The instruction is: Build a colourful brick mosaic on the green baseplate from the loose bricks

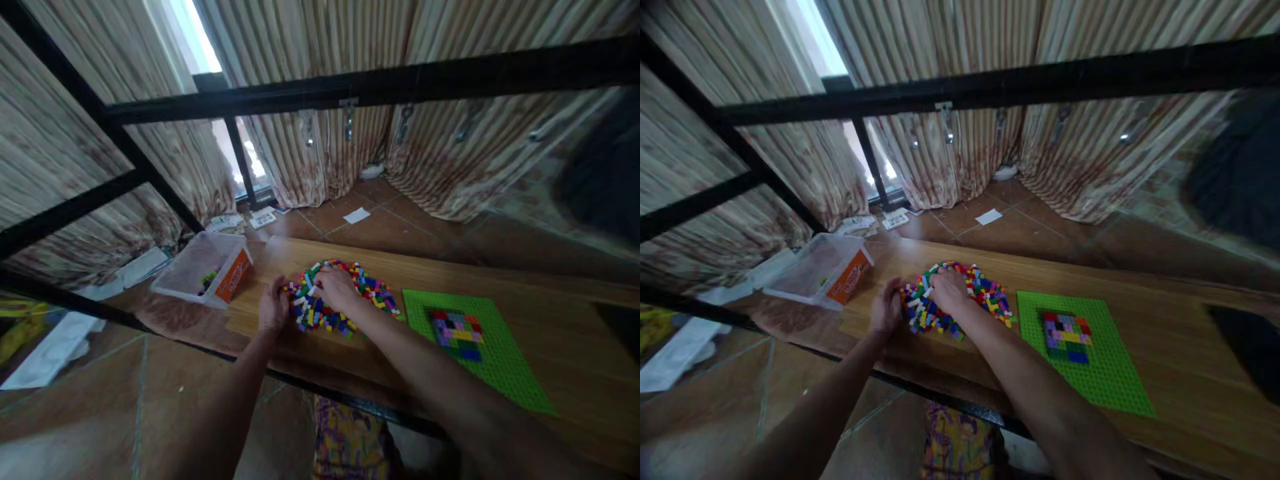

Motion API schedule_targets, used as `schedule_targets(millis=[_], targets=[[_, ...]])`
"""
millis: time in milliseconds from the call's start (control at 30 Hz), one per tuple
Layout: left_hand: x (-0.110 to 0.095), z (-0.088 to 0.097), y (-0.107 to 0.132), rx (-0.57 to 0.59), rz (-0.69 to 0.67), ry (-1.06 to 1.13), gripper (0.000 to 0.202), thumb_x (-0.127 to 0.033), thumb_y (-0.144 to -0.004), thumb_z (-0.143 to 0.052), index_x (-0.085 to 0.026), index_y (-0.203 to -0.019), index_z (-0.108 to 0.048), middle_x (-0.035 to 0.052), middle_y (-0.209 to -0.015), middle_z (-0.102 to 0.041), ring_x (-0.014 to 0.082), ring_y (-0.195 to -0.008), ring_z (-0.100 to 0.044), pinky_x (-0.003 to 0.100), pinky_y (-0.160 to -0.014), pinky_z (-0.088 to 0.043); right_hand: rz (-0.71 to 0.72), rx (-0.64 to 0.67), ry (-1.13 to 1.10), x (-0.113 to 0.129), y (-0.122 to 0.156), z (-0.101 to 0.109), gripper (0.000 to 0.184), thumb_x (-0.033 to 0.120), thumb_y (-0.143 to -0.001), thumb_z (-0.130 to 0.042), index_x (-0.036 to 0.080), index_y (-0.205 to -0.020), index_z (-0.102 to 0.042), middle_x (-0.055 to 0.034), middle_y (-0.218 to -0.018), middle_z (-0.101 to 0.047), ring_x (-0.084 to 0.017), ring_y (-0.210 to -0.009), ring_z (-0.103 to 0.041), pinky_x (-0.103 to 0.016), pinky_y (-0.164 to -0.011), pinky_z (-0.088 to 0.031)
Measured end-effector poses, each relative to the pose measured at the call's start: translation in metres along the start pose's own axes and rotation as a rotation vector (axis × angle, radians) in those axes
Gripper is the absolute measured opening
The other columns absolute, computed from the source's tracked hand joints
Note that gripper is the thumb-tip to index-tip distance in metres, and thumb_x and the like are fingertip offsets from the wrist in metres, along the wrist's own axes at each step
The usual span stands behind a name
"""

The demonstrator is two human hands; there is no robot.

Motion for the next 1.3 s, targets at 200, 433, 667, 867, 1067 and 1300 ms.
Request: schedule_targets(millis=[200, 433, 667, 867, 1067, 1300], targets=[[-0.001, 0.000, 0.000, -0.023, -0.012, 0.040, 0.039, -0.018, -0.084, -0.042, -0.016, -0.120, -0.057, 0.0085, -0.107, -0.070, 0.0208, -0.105, -0.062, 0.037, -0.098, -0.048, -0.012, 0.013, 0.031, 0.000, -0.001, -0.003, 0.020, 0.035, -0.085, -0.063, 0.018, -0.089, -0.073, -0.0097, -0.104, -0.068, -0.022, -0.100, -0.057, -0.032, -0.085, -0.039], [0.001, 0.002, -0.003, -0.032, 0.013, 0.028, 0.040, -0.017, -0.083, -0.041, -0.015, -0.119, -0.059, 0.0095, -0.107, -0.070, 0.0214, -0.105, -0.062, 0.037, -0.097, -0.048, -0.049, 0.029, 0.015, 0.006, -0.001, 0.000, 0.021, 0.030, -0.086, -0.057, 0.016, -0.086, -0.073, -0.0114, -0.104, -0.069, -0.024, -0.100, -0.060, -0.032, -0.083, -0.041], [0.000, 0.004, -0.003, -0.034, 0.001, 0.030, 0.040, -0.017, -0.082, -0.041, -0.016, -0.118, -0.059, 0.0088, -0.106, -0.070, 0.0213, -0.105, -0.063, 0.037, -0.096, -0.049, -0.125, -0.058, -0.105, -0.005, 0.012, 0.015, 0.020, 0.018, -0.086, -0.050, 0.019, -0.090, -0.070, -0.0077, -0.093, -0.073, -0.021, -0.089, -0.065, -0.029, -0.078, -0.043], [0.006, 0.002, -0.005, -0.039, 0.007, 0.036, 0.040, -0.018, -0.083, -0.042, -0.016, -0.118, -0.059, 0.0095, -0.107, -0.070, 0.0216, -0.105, -0.063, 0.039, -0.097, -0.049, -0.184, -0.290, -0.426, -0.030, 0.043, 0.038, 0.023, 0.014, -0.084, -0.051, 0.018, -0.099, -0.068, -0.0052, -0.093, -0.072, -0.017, -0.084, -0.065, -0.028, -0.078, -0.045], [0.010, 0.000, -0.006, -0.031, -0.011, 0.022, 0.041, -0.019, -0.082, -0.042, -0.016, -0.119, -0.058, 0.0100, -0.107, -0.070, 0.0225, -0.105, -0.063, 0.040, -0.096, -0.050, -0.288, -0.417, -0.640, -0.066, 0.112, 0.039, 0.026, 0.027, -0.088, -0.045, 0.020, -0.101, -0.067, -0.0076, -0.099, -0.069, -0.020, -0.090, -0.063, -0.033, -0.081, -0.047], [0.006, 0.002, -0.007, -0.011, 0.010, -0.016, 0.041, -0.019, -0.082, -0.040, -0.016, -0.119, -0.058, 0.0093, -0.107, -0.070, 0.0225, -0.106, -0.063, 0.039, -0.097, -0.049, -0.426, -0.381, -0.970, -0.086, 0.168, 0.019, 0.025, 0.043, -0.088, -0.052, 0.021, -0.093, -0.061, -0.0016, -0.078, -0.066, -0.016, -0.066, -0.060, -0.030, -0.065, -0.049]])
Point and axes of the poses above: each hand's wrist, its own y-axis away from the middle knuckle, its own z-axis out of the back of the hand, x = y × z, the point moved 6 cm from there along -y, towards the middle knuckle
